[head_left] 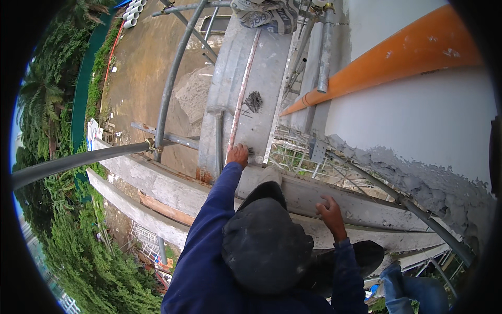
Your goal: The person secures insulation boards to an exterior wall using a hammer and nails. They position the boards, drive nails into the material, and adjust the placement to fit around an orange pipe. The person also retrieves nails from a bag and organizes them on the scaffolding platform.
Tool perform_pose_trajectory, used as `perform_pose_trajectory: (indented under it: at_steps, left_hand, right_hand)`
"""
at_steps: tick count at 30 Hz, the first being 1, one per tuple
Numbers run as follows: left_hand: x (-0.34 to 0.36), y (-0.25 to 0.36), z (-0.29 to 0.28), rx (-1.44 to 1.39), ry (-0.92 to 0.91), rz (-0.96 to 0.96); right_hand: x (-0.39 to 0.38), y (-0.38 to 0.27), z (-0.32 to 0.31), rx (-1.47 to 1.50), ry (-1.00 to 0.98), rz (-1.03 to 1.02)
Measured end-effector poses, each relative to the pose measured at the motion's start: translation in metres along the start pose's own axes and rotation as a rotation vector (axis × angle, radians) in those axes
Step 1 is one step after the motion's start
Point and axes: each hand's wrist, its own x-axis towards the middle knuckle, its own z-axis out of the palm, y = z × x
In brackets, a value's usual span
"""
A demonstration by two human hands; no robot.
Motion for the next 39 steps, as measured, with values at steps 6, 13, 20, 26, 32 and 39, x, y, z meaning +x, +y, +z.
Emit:
perform_pose_trajectory:
  at_steps: [6, 13, 20, 26, 32, 39]
  left_hand:
    - [-0.003, -0.001, 0.000, 0.041, -0.014, 0.040]
    - [-0.002, -0.002, 0.002, 0.002, -0.064, 0.001]
    - [0.001, -0.001, -0.003, 0.007, -0.102, 0.009]
    - [-0.005, -0.007, 0.006, 0.014, -0.076, 0.004]
    - [-0.004, -0.006, 0.009, -0.027, -0.072, -0.031]
    - [0.014, -0.011, -0.034, -0.594, -0.097, -0.273]
  right_hand:
    - [0.008, 0.010, 0.004, -0.022, -0.023, -0.036]
    - [0.008, 0.014, 0.009, -0.017, -0.021, 0.021]
    - [0.003, 0.005, 0.009, 0.007, -0.001, 0.037]
    - [0.005, 0.002, 0.014, 0.015, -0.008, -0.003]
    - [0.007, -0.008, 0.019, 0.010, -0.012, -0.033]
    - [0.013, -0.036, 0.035, 0.232, -0.059, -0.026]
